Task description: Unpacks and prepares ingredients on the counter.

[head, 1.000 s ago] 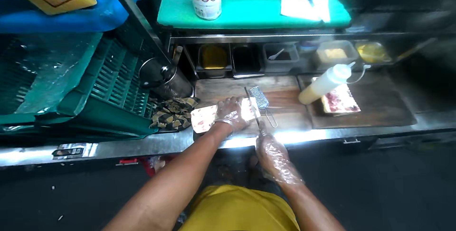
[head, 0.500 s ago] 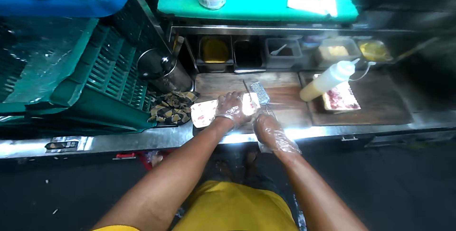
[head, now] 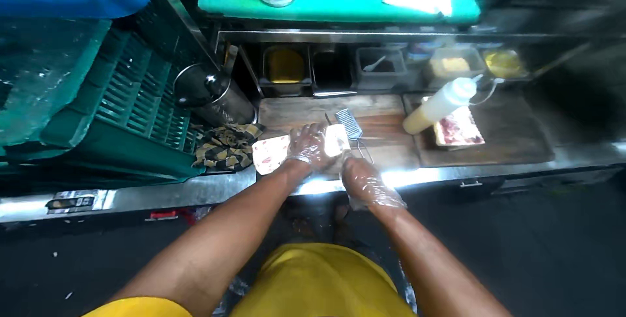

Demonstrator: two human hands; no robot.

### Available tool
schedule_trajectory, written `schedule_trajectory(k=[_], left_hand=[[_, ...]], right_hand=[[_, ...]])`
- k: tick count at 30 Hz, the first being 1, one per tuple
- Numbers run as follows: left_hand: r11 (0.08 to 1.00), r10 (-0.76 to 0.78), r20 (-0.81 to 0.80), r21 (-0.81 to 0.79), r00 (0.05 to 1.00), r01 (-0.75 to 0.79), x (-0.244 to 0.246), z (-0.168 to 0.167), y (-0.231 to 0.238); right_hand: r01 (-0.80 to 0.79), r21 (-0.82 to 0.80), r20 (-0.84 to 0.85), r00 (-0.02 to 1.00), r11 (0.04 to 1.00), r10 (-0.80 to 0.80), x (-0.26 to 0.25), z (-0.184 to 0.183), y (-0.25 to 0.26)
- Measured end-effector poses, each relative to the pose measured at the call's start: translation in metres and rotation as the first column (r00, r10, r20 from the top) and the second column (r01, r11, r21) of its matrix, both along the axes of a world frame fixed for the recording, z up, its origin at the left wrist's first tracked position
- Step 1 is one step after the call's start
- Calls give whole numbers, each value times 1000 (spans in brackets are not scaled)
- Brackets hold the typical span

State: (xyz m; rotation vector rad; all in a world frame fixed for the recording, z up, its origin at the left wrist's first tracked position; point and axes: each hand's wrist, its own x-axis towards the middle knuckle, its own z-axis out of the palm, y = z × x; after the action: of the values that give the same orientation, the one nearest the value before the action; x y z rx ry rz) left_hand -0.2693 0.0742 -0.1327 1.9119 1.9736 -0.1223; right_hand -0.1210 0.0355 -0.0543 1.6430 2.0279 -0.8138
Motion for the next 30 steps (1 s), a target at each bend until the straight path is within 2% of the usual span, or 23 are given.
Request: schedule_trajectory(k=[3, 9, 11, 14, 16, 19, 21, 24, 27, 30], left_hand=[[1000, 0, -19, -9, 1000, 0, 2, 2, 3], [992, -123, -42, -9, 992, 123, -2, 0, -1], [993, -115, -63, -17, 991, 114, -3, -4, -1], [995, -98, -85, -34, 992, 96, 0, -5, 3], [994, -99, -93, -61, 991, 93, 1, -2, 6], [992, -107, -92, -78, 990, 100, 2, 1, 3], [989, -133, -87, -84, 987, 126, 0, 1, 3], [984, -161, -82, -90, 984, 153, -4, 2, 7], [970, -214, -11, -121, 977, 211, -12, 6, 7], [943, -222, 220, -199, 950, 266, -21, 14, 21]], right_hand=[[4, 28, 10, 1000, 1000, -4, 14, 8, -22], [60, 34, -59, 997, 998, -57, 8, -40, -18], [51, 13, -62, 997, 999, -50, 8, -46, -13], [76, 67, -96, 993, 995, -70, 24, -41, -30], [75, 31, -46, 996, 997, -74, 32, -40, -41], [98, 10, -39, 994, 995, -98, 34, -62, -46], [131, 47, -90, 988, 990, -127, 30, -82, -41], [133, 12, -188, 974, 991, -128, 32, -88, -34], [128, -19, -175, 976, 992, -129, 34, -79, -40], [183, -66, -152, 970, 981, -191, 35, -41, -50]])
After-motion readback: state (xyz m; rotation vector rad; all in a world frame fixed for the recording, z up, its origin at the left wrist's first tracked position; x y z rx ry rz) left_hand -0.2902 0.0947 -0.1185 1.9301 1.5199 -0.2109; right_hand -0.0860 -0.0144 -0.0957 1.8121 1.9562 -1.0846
